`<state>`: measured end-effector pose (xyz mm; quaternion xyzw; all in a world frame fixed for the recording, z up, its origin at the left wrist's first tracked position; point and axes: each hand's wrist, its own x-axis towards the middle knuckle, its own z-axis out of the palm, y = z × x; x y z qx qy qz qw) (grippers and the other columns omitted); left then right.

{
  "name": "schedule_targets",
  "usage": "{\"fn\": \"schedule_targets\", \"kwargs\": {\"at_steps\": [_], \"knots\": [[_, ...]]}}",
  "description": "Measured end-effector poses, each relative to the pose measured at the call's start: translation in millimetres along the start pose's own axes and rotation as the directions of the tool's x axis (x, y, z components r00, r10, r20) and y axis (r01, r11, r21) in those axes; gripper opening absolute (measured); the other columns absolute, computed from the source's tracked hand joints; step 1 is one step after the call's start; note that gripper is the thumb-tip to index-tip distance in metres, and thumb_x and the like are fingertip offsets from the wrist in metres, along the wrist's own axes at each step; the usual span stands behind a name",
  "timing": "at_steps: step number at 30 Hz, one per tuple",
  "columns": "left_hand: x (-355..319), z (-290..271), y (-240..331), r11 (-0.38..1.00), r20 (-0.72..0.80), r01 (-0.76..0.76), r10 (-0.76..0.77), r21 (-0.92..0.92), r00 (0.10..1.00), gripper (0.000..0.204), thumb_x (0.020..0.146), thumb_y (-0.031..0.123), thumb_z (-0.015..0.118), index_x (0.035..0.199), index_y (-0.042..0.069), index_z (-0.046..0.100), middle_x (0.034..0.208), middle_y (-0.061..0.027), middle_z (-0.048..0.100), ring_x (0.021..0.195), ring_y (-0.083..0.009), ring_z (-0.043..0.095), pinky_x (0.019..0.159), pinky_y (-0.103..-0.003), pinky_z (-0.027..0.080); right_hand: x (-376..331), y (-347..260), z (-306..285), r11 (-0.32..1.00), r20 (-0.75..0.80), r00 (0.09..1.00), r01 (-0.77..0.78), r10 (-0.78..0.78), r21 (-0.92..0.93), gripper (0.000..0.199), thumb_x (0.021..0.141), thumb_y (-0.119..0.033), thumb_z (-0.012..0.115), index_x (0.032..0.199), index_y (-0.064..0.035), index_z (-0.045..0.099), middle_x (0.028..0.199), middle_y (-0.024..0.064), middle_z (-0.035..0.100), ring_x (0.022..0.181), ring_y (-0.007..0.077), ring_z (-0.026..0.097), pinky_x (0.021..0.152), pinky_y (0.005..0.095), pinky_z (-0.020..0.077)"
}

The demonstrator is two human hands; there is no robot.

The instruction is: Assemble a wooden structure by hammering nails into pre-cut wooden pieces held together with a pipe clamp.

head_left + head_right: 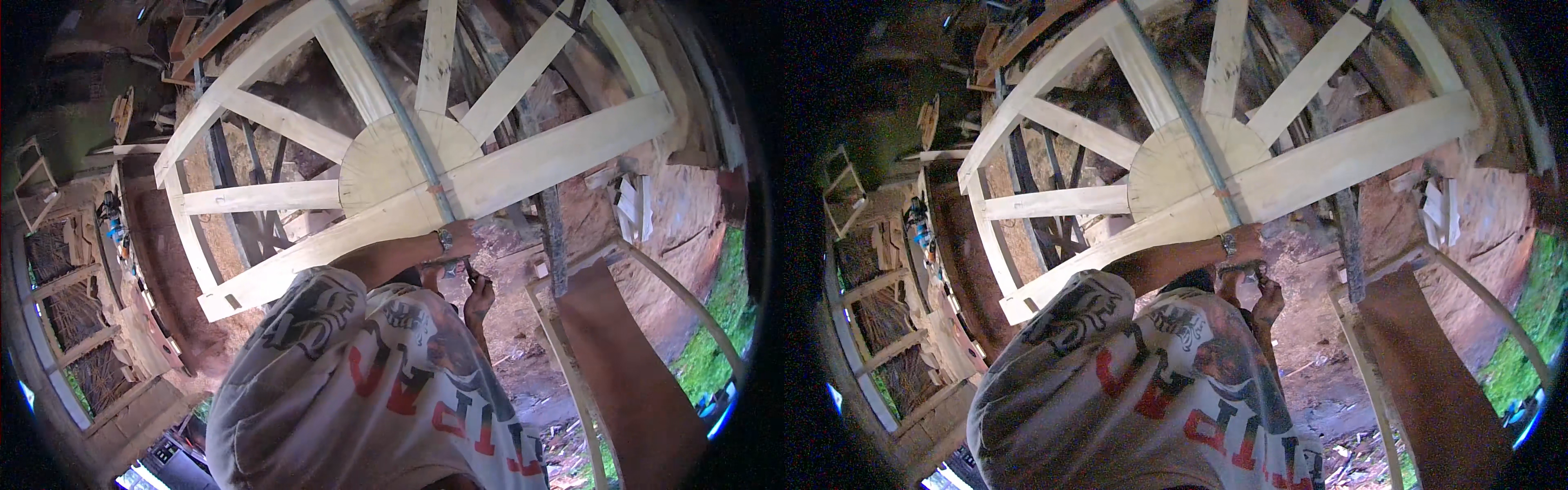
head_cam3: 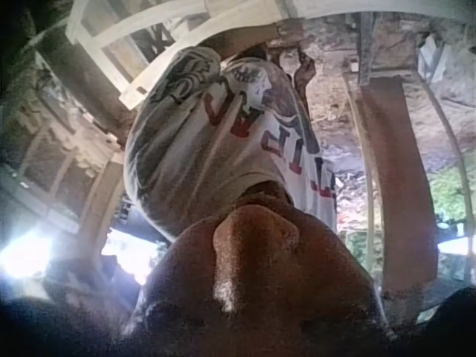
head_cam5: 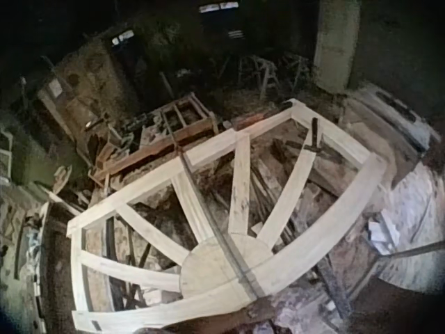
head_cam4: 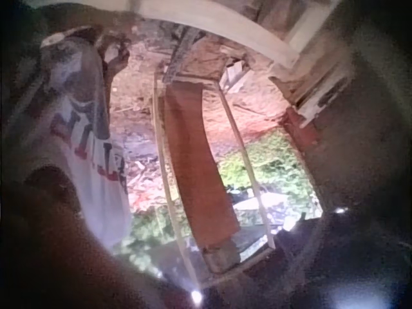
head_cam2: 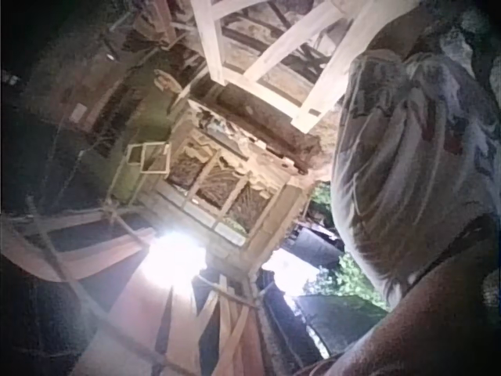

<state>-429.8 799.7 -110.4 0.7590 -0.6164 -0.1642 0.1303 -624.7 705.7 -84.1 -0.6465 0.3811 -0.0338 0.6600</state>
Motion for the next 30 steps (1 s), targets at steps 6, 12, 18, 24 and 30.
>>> {"fn": "schedule_targets", "kwargs": {"at_steps": [6,12,18,24,30], "knots": [[5,-16,6,0.996,0.152,-0.045,0.033,0.075,0.988,0.009,0.067,0.022,0.062,0.059,0.019,0.065,0.062,-0.0026,0.065,0.069,-0.0197,0.065,0.088,-0.038,0.042,7,20,-11,0.997,0.041,0.999,0.02,-0.018,-0.072,0.035,0.102,-0.025,0.043,0.098,0.0045,0.06,0.096,0.0126,0.063,0.088,0.0194,0.059,0.08,0.034,0.0496],[1,52,-3,0.99,-0.029,-0.063,0.067,0.129,0.997,0.012,0.071,0.018,0.06,0.061,0.018,0.066,0.066,-0.0027,0.067,0.072,-0.0199,0.066,0.098,-0.039,0.039,28,22,-16,0.974,0.163,0.983,-0.115,0.084,0.195,0.038,0.102,-0.034,0.042,0.096,-0.0001,0.058,0.089,0.0108,0.063,0.08,0.0209,0.061,0.073,0.0345,0.0524],[3,13,-2,0.995,0.187,-0.082,0.071,0.055,0.98,0.008,0.066,0.021,0.063,0.061,0.017,0.067,0.065,-0.004,0.066,0.069,-0.0227,0.065,0.099,-0.042,0.038,59,51,-17,0.486,0.434,0.685,-0.725,0.586,0.488,0.031,0.1,-0.034,0.045,0.091,-0.0072,0.058,0.074,0.007,0.061,0.056,0.0194,0.052,0.051,0.031,0.0463],[-5,7,-10,0.996,0.211,-0.089,0.094,-0.032,0.973,0.005,0.061,0.021,0.067,0.061,0.016,0.066,0.063,-0.0101,0.066,0.061,-0.0268,0.067,0.102,-0.046,0.04,56,68,-11,0.66,0.382,0.751,-0.658,0.539,0.362,0.03,0.099,-0.023,0.044,0.115,-0.0006,0.057,0.095,0.0125,0.063,0.085,0.0191,0.062,0.076,0.0333,0.0538],[-8,-10,-10,0.988,0.053,-0.153,0.152,0.014,0.987,0.009,0.062,0.027,0.066,0.068,0.021,0.063,0.062,-0.0038,0.066,0.059,-0.0214,0.065,0.083,-0.038,0.042,-2,21,32,0.858,-0.02,0.889,0.435,-0.457,-0.274,0.058,0.099,-0.043,0.04,0.124,0.0081,0.051,0.118,0.0255,0.057,0.109,0.0313,0.055,0.093,0.0416,0.0435]]}}
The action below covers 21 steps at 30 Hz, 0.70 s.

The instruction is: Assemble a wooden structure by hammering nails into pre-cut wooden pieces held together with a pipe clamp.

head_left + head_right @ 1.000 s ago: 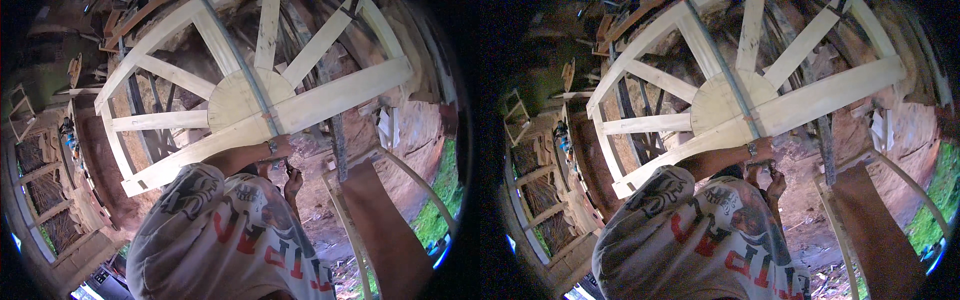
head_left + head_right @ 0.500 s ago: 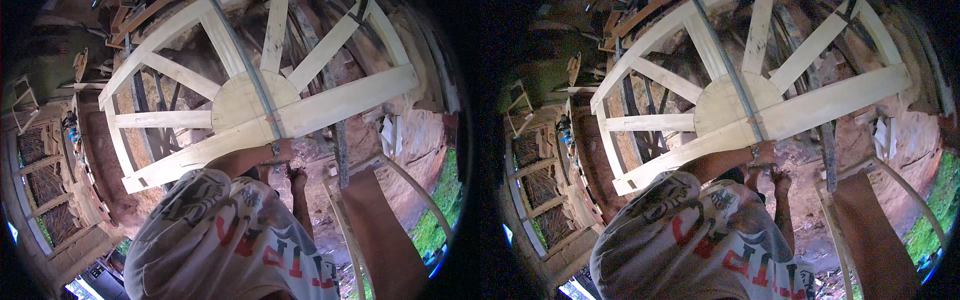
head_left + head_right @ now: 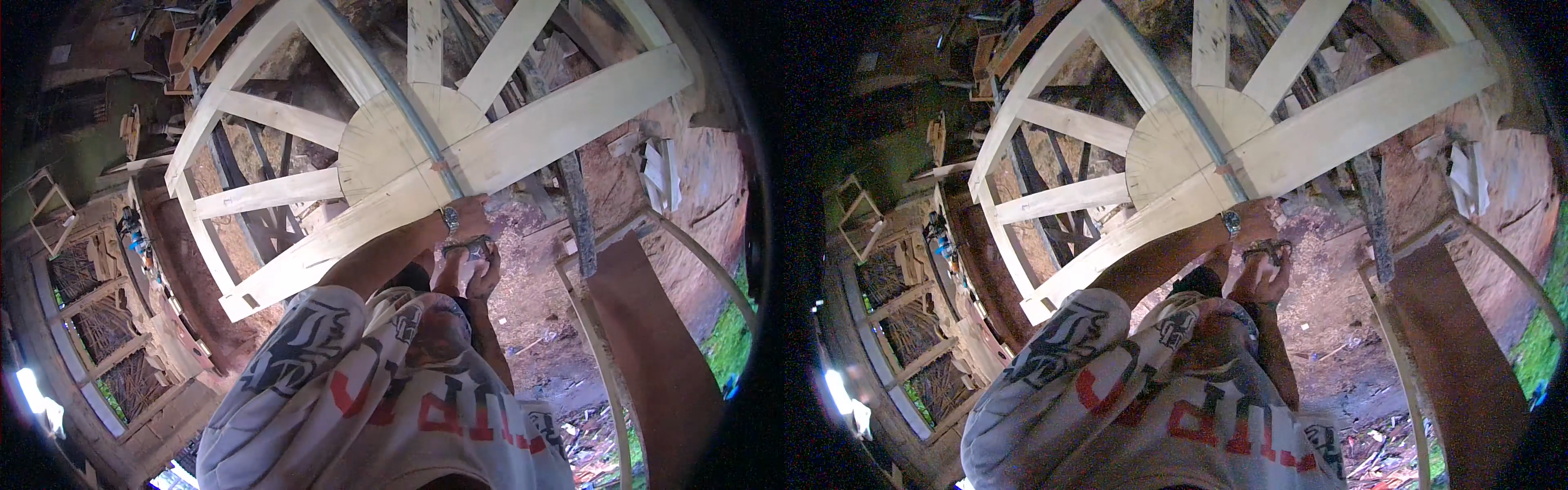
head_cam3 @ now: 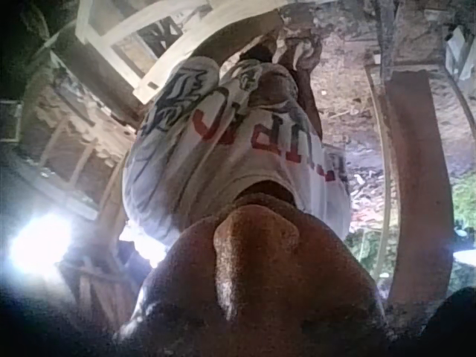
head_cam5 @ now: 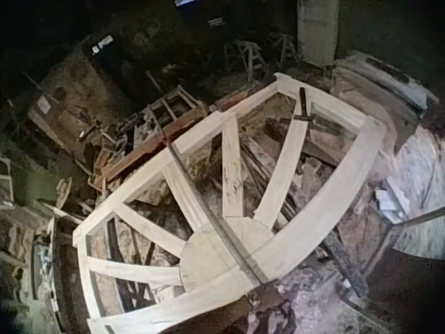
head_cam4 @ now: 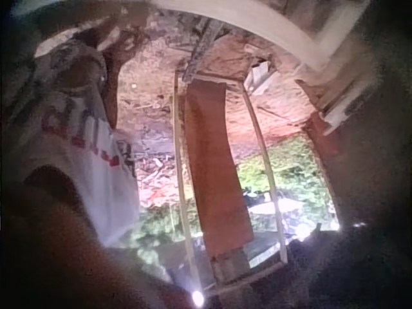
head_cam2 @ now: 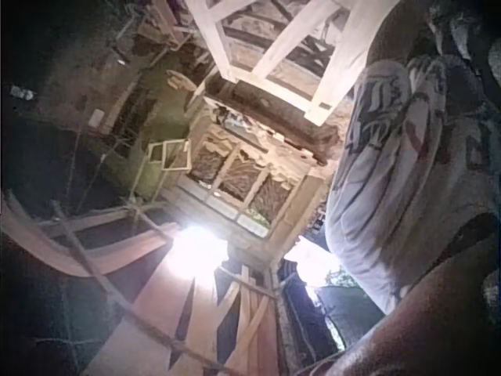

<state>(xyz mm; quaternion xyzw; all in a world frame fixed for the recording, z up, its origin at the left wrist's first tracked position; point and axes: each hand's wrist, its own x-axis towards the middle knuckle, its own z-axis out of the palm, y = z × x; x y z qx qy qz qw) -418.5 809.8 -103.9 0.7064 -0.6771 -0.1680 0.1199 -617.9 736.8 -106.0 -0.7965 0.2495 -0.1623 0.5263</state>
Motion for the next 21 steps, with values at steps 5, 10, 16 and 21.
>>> {"fn": "schedule_targets", "kwargs": {"at_steps": [5,10,16,21], "knots": [[3,-20,12,0.999,0.01,0.01,-0.009,-0.04,1.0,0.008,0.059,0.028,0.067,0.058,0.021,0.063,0.062,-0.002,0.065,0.06,-0.0181,0.063,0.083,-0.035,0.04,2,-43,29,0.95,-0.194,0.933,-0.312,0.303,-0.019,0.056,0.098,-0.046,0.04,0.109,0.0069,0.056,0.099,0.0228,0.061,0.093,0.034,0.059,0.08,0.0434,0.0471],[5,-9,10,0.99,0.178,0.135,-0.125,-0.044,0.976,0.002,0.068,0.019,0.063,0.068,0.018,0.065,0.071,-0.0018,0.067,0.078,-0.02,0.067,0.105,-0.044,0.032,-14,29,25,0.663,-0.108,0.654,-0.741,0.749,0.111,0.044,0.097,-0.046,0.042,0.08,-0.0077,0.054,0.056,0.0057,0.048,0.046,0.0219,0.048,0.043,0.0352,0.0417],[8,-12,9,0.999,0.213,0.019,-0.012,-0.03,0.977,0.004,0.062,0.022,0.066,0.06,0.019,0.064,0.061,0.0004,0.064,0.07,-0.0181,0.063,0.09,-0.039,0.039,84,-5,-44,-0.404,0.673,-0.466,-0.876,0.575,-0.262,0.057,0.093,-0.064,0.036,0.056,-0.0201,0.032,0.048,-0.0039,0.024,0.036,0.0125,0.024,0.034,0.027,0.0153],[9,8,13,0.998,0.075,0.06,-0.061,0.016,0.995,0.02,0.075,0.019,0.062,0.055,0.023,0.063,0.059,0.0013,0.065,0.059,-0.0142,0.06,0.087,-0.033,0.036,114,21,-58,-0.575,0.676,-0.704,-0.653,0.22,-0.493,0.044,0.091,-0.051,0.043,0.068,-0.0142,0.049,0.054,-0.006,0.034,0.04,0.0087,0.029,0.036,0.0245,0.0179]]}}
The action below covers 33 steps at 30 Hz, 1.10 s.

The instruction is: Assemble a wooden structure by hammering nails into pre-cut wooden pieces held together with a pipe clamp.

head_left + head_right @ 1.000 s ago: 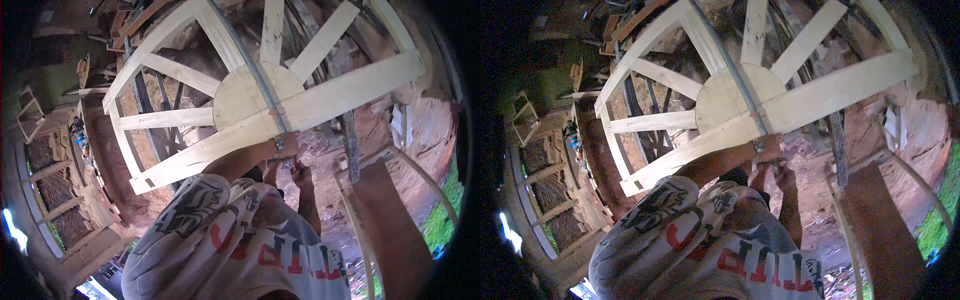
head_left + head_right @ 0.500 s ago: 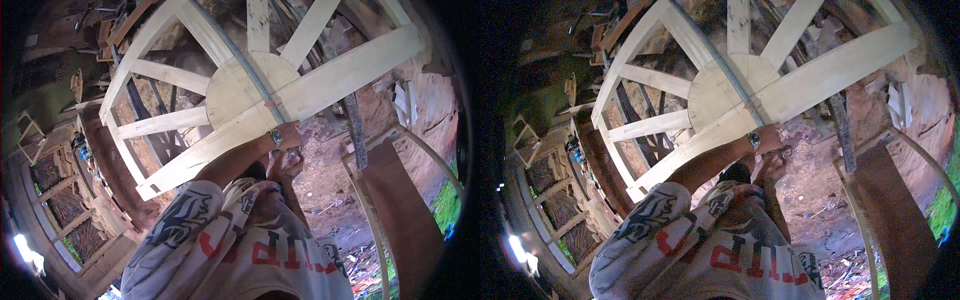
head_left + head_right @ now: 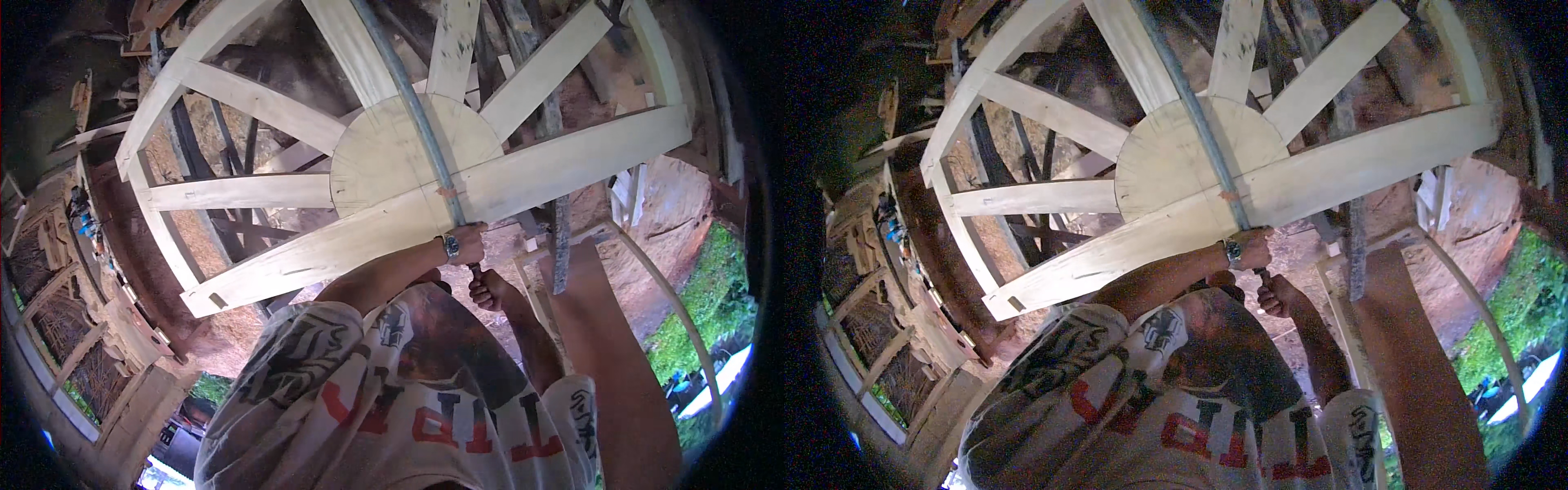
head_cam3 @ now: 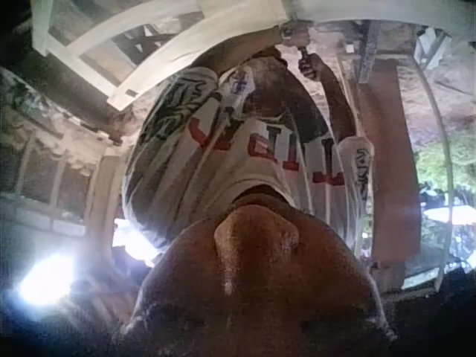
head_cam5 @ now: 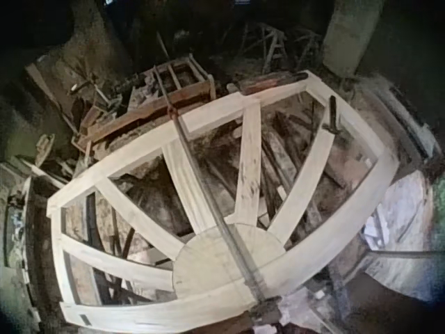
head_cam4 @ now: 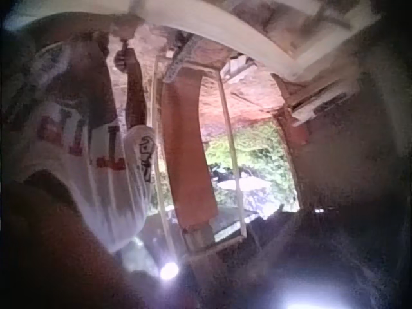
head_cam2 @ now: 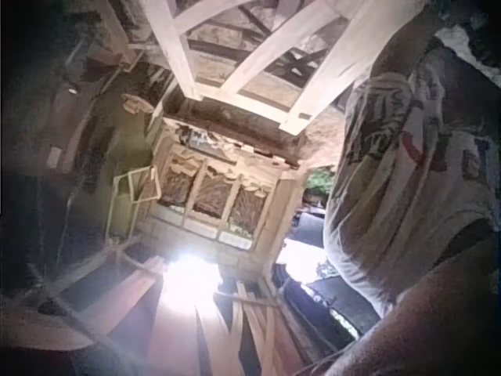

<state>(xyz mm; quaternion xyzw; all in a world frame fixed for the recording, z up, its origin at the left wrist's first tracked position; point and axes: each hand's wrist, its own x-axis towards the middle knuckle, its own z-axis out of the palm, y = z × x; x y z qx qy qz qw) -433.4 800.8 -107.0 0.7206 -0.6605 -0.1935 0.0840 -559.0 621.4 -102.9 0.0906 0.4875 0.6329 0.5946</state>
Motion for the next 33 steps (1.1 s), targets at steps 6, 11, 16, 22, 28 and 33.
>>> {"fn": "schedule_targets", "kwargs": {"at_steps": [6,11,16,22,28,33], "knots": [[14,40,6,0.999,-0.073,0.011,-0.014,-0.044,0.997,0.019,0.075,0.018,0.061,0.056,0.02,0.059,0.057,-0.0001,0.062,0.059,-0.0164,0.059,0.084,-0.032,0.041,32,44,21,0.264,-0.262,0.05,0.057,-0.964,-0.963,0.023,0.09,-0.025,0.055,0.087,-0.0032,0.061,0.062,0.0117,0.06,0.051,0.027,0.058,0.045,0.0419,0.042],[-7,19,4,0.995,-0.173,-0.013,-0.005,-0.101,0.985,0.009,0.071,0.019,0.061,0.063,0.016,0.064,0.059,-0.0006,0.062,0.064,-0.0187,0.062,0.094,-0.037,0.04,56,63,77,0.105,0.129,-0.522,-0.395,-0.843,-0.913,0.022,0.095,-0.023,0.052,0.085,-0.0048,0.062,0.071,0.0194,0.065,0.064,0.0393,0.063,0.056,0.0458,0.0499],[-8,-14,1,0.982,0.038,-0.02,0.027,-0.189,0.999,0.007,0.074,0.019,0.06,0.068,0.016,0.061,0.062,0.0009,0.061,0.069,-0.0168,0.061,0.099,-0.039,0.034,58,57,81,0.063,-0.065,-0.68,0.028,-0.73,-0.998,0.024,0.097,-0.025,0.053,0.091,-0.0046,0.064,0.07,0.0149,0.065,0.062,0.0275,0.066,0.052,0.038,0.0499],[-10,-7,0,0.999,-0.057,-0.033,0.033,-0.014,0.998,0.013,0.075,0.02,0.059,0.064,0.015,0.056,0.059,0.001,0.058,0.067,-0.0172,0.059,0.093,-0.036,0.036,66,56,62,0.05,0.116,-0.757,-0.192,-0.643,-0.98,0.015,0.095,-0.02,0.055,0.097,-0.0113,0.067,0.082,0.0098,0.068,0.059,0.0277,0.065,0.051,0.0395,0.0497],[-12,-13,1,0.983,-0.021,0.045,-0.05,-0.175,0.999,0.008,0.071,0.019,0.058,0.072,0.01,0.058,0.076,-0.006,0.063,0.081,-0.0205,0.062,0.094,-0.038,0.043,23,-14,4,0.001,-0.067,-0.307,0.212,-0.949,-0.977,0.018,0.084,-0.013,0.058,0.084,0.0008,0.069,0.067,0.0166,0.065,0.057,0.0246,0.063,0.054,0.0387,0.0487],[-12,-10,3,0.993,-0.007,-0.037,0.037,-0.112,0.999,0.007,0.071,0.019,0.062,0.07,0.013,0.061,0.067,-0.0007,0.064,0.074,-0.0193,0.064,0.091,-0.04,0.04,97,-54,-90,-0.185,0.061,-0.18,0.828,-0.982,-0.529,0.024,0.091,-0.019,0.056,0.085,0.0002,0.069,0.077,0.0082,0.068,0.06,0.0139,0.061,0.051,0.0326,0.0505]]}}
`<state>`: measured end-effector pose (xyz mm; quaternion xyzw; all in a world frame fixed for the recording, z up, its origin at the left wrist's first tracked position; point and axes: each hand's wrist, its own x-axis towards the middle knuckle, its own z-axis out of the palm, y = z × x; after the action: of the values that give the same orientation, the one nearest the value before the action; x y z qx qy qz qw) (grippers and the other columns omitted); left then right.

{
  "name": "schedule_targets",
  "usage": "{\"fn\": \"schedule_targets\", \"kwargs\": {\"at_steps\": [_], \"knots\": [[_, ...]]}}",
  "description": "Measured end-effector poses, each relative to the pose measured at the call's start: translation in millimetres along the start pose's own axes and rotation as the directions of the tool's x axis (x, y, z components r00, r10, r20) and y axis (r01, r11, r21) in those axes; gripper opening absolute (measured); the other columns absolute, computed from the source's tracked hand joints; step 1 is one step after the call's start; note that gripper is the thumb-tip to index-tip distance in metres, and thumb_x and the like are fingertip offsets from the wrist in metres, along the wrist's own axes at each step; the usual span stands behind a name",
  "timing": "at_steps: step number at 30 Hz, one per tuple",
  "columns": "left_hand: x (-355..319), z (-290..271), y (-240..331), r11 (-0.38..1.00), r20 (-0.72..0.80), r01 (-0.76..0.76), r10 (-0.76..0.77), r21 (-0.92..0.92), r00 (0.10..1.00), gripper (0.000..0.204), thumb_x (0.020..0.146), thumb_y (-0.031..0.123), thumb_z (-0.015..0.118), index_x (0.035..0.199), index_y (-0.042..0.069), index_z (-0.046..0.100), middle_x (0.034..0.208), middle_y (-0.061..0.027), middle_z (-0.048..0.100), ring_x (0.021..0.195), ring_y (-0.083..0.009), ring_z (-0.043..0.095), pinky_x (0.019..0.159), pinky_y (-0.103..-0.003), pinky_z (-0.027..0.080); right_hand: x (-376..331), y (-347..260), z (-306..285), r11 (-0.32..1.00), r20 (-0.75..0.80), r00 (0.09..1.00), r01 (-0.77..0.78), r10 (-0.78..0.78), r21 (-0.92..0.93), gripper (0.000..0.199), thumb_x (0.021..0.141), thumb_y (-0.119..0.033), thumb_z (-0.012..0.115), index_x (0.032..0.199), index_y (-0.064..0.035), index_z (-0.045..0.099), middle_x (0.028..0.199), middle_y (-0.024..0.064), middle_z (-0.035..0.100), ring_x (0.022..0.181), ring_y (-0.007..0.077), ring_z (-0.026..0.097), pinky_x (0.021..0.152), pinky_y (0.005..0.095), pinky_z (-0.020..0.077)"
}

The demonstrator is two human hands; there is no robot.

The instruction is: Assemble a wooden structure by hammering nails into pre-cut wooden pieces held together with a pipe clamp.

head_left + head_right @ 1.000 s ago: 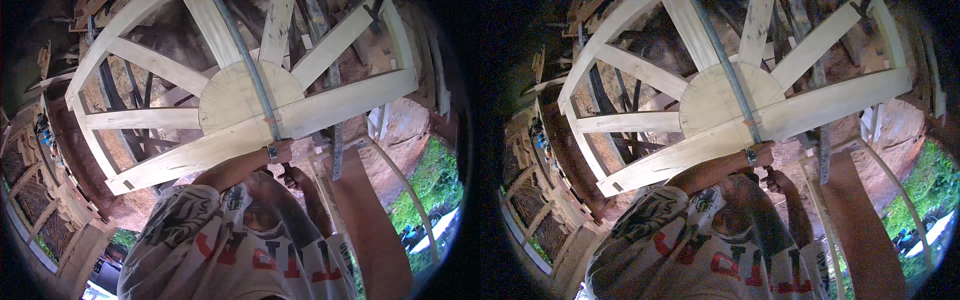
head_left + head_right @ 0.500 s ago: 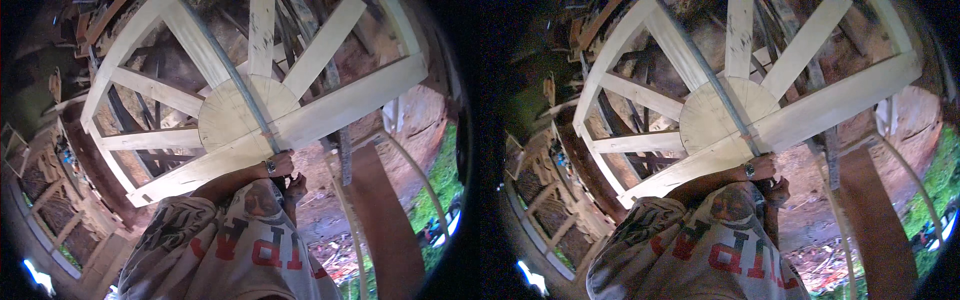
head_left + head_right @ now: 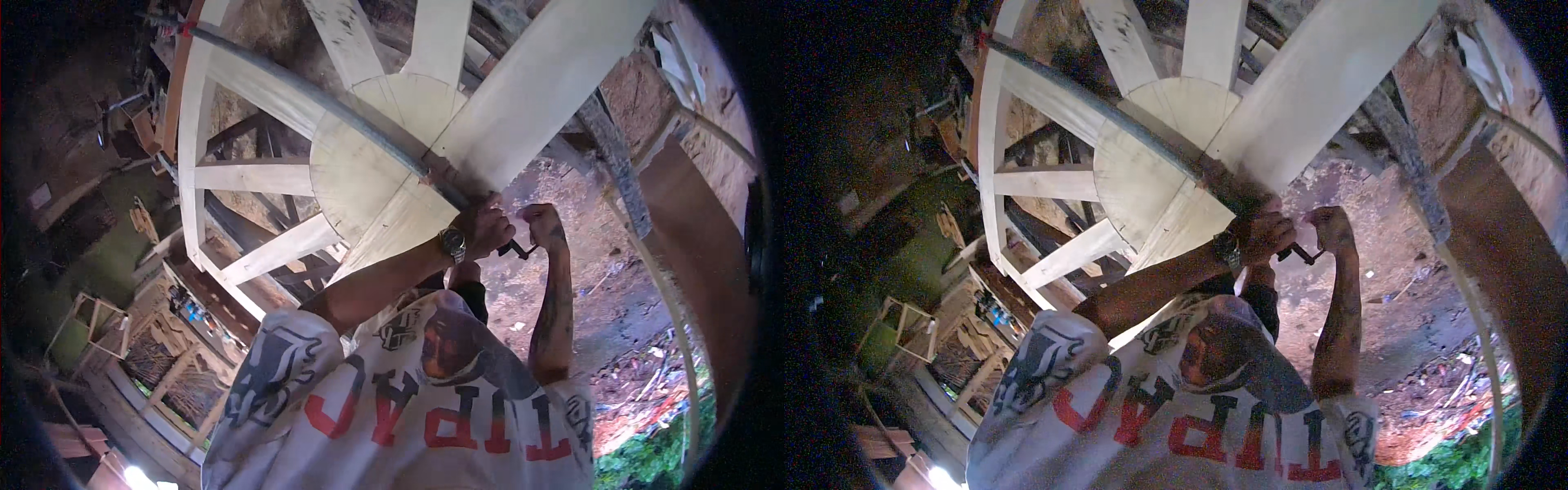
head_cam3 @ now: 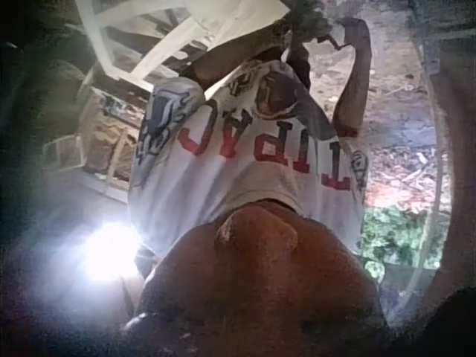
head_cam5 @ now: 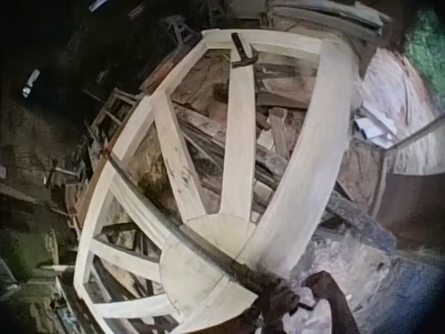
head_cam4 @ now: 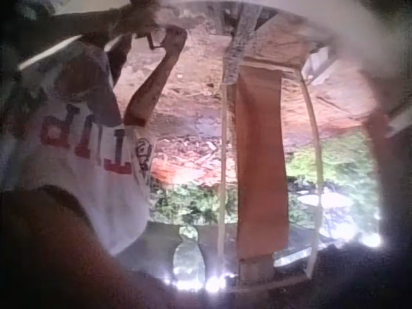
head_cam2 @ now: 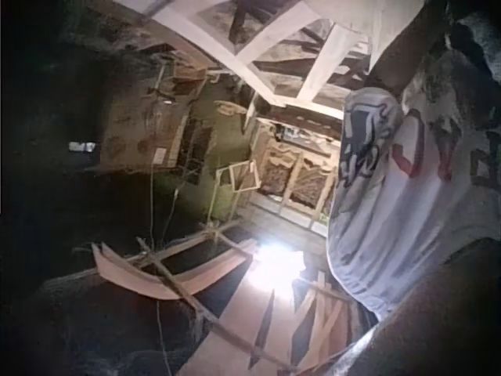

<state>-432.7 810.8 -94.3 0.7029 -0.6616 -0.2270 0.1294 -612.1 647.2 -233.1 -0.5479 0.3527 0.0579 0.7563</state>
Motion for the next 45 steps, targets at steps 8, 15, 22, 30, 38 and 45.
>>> {"fn": "schedule_targets", "kwargs": {"at_steps": [8,15,22,30,38,45], "knots": [[-1,-7,-4,0.995,-0.227,-0.099,0.091,-0.023,0.97,0.023,0.079,0.019,0.061,0.102,0.015,0.063,0.081,-0.004,0.065,0.078,-0.0207,0.064,0.102,-0.042,0.038,-9,27,26,0.956,-0.113,0.992,0.078,-0.048,0.283,0.032,0.096,-0.028,0.046,0.1,-0.0016,0.063,0.094,0.0082,0.065,0.083,0.0164,0.061,0.074,0.033,0.0505],[-2,-30,0,0.998,0.035,0.026,-0.027,0.054,0.999,0.012,0.069,0.023,0.064,0.08,0.019,0.065,0.075,0.0011,0.065,0.082,-0.0161,0.064,0.101,-0.039,0.035,-68,-9,120,0.788,-0.533,0.59,0.536,-0.607,-0.303,0.062,0.097,-0.054,0.037,0.106,0.0062,0.052,0.105,0.0184,0.054,0.098,0.0285,0.052,0.086,0.0384,0.0427],[1,-18,0,0.992,-0.052,0.01,-0.004,0.128,0.999,0.006,0.07,0.022,0.064,0.07,0.019,0.059,0.069,0.0016,0.063,0.075,-0.0147,0.065,0.094,-0.036,0.037,-48,41,104,0.784,-0.588,0.519,0.378,-0.62,-0.493,0.06,0.094,-0.052,0.041,0.11,0.0057,0.044,0.102,0.0167,0.047,0.088,0.0252,0.048,0.078,0.0364,0.0429],[20,40,46,0.912,-0.086,0.225,-0.208,0.343,0.974,0.016,0.073,0.028,0.062,0.059,0.02,0.061,0.057,0.0014,0.06,0.059,-0.0161,0.058,0.09,-0.04,0.04,-94,-7,131,0.986,-0.762,0.63,0.157,-0.147,-0.06,0.051,0.092,-0.052,0.05,0.094,-0.0014,0.051,0.093,0.0125,0.055,0.079,0.0191,0.049,0.069,0.0363,0.0447],[25,19,30,0.995,-0.126,0.082,-0.088,-0.055,0.988,0.047,0.09,0.025,0.051,0.044,0.017,0.043,0.05,-0.0012,0.055,0.051,-0.0202,0.054,0.087,-0.04,0.044,-67,-152,48,0.017,-0.135,0.02,-1.0,0.991,-0.025,0.045,0.093,-0.055,0.039,0.088,-0.0138,0.057,0.067,0.0058,0.056,0.056,0.0234,0.059,0.04,0.0358,0.0419],[77,104,89,-0.111,0.429,-0.447,-0.15,0.888,0.891,0.014,0.095,0.023,0.05,0.102,0.013,0.044,0.049,0.0003,0.035,0.041,-0.0165,0.04,0.05,-0.033,0.042,-64,-101,-42,0.283,0.481,0.096,-0.9,0.871,-0.332,0.028,0.087,-0.041,0.055,0.079,-0.0154,0.063,0.073,0.0027,0.063,0.066,0.0214,0.062,0.057,0.0359,0.0469]]}}
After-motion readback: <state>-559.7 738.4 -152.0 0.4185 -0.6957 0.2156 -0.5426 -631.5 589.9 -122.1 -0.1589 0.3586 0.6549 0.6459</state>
